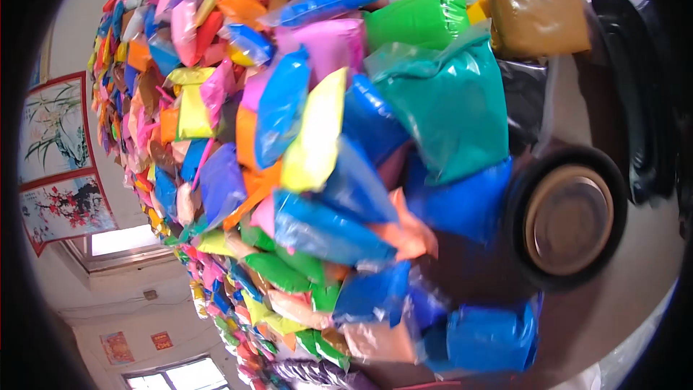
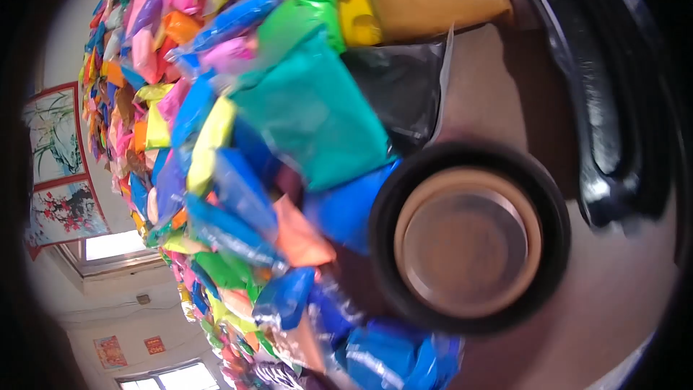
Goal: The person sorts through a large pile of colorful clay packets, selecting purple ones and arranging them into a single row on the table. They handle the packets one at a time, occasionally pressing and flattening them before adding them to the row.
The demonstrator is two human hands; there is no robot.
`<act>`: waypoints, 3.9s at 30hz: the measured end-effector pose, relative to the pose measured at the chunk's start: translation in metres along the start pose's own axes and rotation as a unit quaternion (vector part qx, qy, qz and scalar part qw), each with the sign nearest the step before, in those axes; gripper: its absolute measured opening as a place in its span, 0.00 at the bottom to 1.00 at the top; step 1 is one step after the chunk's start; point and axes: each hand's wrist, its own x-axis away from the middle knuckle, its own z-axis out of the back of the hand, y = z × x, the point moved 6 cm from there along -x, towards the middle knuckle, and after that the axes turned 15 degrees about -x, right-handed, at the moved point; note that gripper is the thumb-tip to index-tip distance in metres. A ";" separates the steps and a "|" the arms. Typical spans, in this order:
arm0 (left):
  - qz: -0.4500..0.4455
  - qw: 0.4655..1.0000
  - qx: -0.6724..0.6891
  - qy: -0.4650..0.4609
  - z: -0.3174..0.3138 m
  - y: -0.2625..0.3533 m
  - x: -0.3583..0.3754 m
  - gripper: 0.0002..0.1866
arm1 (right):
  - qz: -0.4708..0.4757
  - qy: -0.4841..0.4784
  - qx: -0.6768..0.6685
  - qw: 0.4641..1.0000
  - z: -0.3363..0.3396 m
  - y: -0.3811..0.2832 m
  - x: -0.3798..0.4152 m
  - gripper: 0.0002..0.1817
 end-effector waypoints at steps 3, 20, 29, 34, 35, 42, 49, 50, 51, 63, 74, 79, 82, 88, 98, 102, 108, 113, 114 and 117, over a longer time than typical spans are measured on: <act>-0.009 0.999 0.005 0.034 0.003 0.002 0.002 0.16 | 0.005 -0.016 -0.014 1.000 0.030 -0.006 0.026 0.19; 0.001 0.982 0.061 0.178 0.011 -0.006 0.010 0.17 | -0.005 -0.183 -0.095 0.979 0.181 -0.045 0.210 0.18; -0.017 0.959 0.142 0.244 0.010 -0.016 0.029 0.16 | -0.024 -0.219 -0.109 0.969 0.224 -0.127 0.348 0.22; -0.022 0.950 0.201 0.239 0.007 -0.024 0.040 0.14 | 0.104 -0.372 -0.116 0.915 0.206 -0.247 0.484 0.19; -0.024 0.947 0.211 0.241 0.006 -0.024 0.042 0.14 | 0.124 -0.403 -0.115 0.900 0.197 -0.264 0.501 0.20; -0.024 0.936 0.249 0.247 -0.001 -0.039 0.076 0.10 | 0.102 -0.412 -0.085 0.901 0.167 -0.283 0.523 0.17; -0.004 0.923 0.278 0.266 -0.009 -0.054 0.110 0.08 | 0.240 -0.421 0.023 0.875 0.138 -0.301 0.529 0.17; -0.004 0.922 0.279 0.269 -0.009 -0.054 0.110 0.08 | 0.289 -0.415 0.124 0.854 0.133 -0.308 0.527 0.17; -0.005 0.920 0.281 0.272 -0.008 -0.054 0.111 0.08 | 0.335 -0.402 0.222 0.823 0.132 -0.319 0.522 0.16; -0.010 0.929 0.243 0.280 -0.005 -0.048 0.109 0.07 | 0.511 -0.404 0.389 0.651 0.062 -0.369 0.482 0.16; -0.006 0.932 0.240 0.270 -0.005 -0.046 0.108 0.07 | 0.568 -0.477 0.355 0.569 0.046 -0.359 0.519 0.19; -0.016 0.931 0.232 0.282 -0.003 -0.047 0.108 0.08 | 0.668 -0.329 0.342 0.573 0.074 -0.361 0.522 0.21; -0.013 0.930 0.235 0.283 -0.002 -0.048 0.108 0.08 | 0.621 -0.368 0.321 0.613 0.076 -0.347 0.516 0.19; -0.017 0.930 0.235 0.281 -0.004 -0.048 0.108 0.08 | 0.612 -0.434 0.279 0.599 0.056 -0.330 0.531 0.14; -0.010 0.925 0.259 0.278 -0.005 -0.050 0.109 0.06 | 0.667 -0.409 0.313 0.538 0.051 -0.308 0.564 0.19; -0.011 0.927 0.249 0.281 -0.006 -0.049 0.111 0.07 | 0.670 -0.388 0.353 0.526 0.050 -0.292 0.554 0.20; -0.011 0.922 0.245 0.300 -0.005 -0.049 0.111 0.08 | 0.708 -0.332 0.387 0.489 0.051 -0.291 0.574 0.22; -0.002 0.924 0.242 0.296 -0.008 -0.049 0.113 0.07 | 0.690 -0.420 0.350 0.475 0.036 -0.275 0.622 0.23; 0.000 0.924 0.241 0.297 -0.007 -0.049 0.113 0.07 | 0.683 -0.435 0.355 0.467 0.031 -0.269 0.627 0.23; 0.006 0.924 0.240 0.297 -0.006 -0.050 0.114 0.07 | 0.664 -0.472 0.367 0.449 0.019 -0.254 0.633 0.23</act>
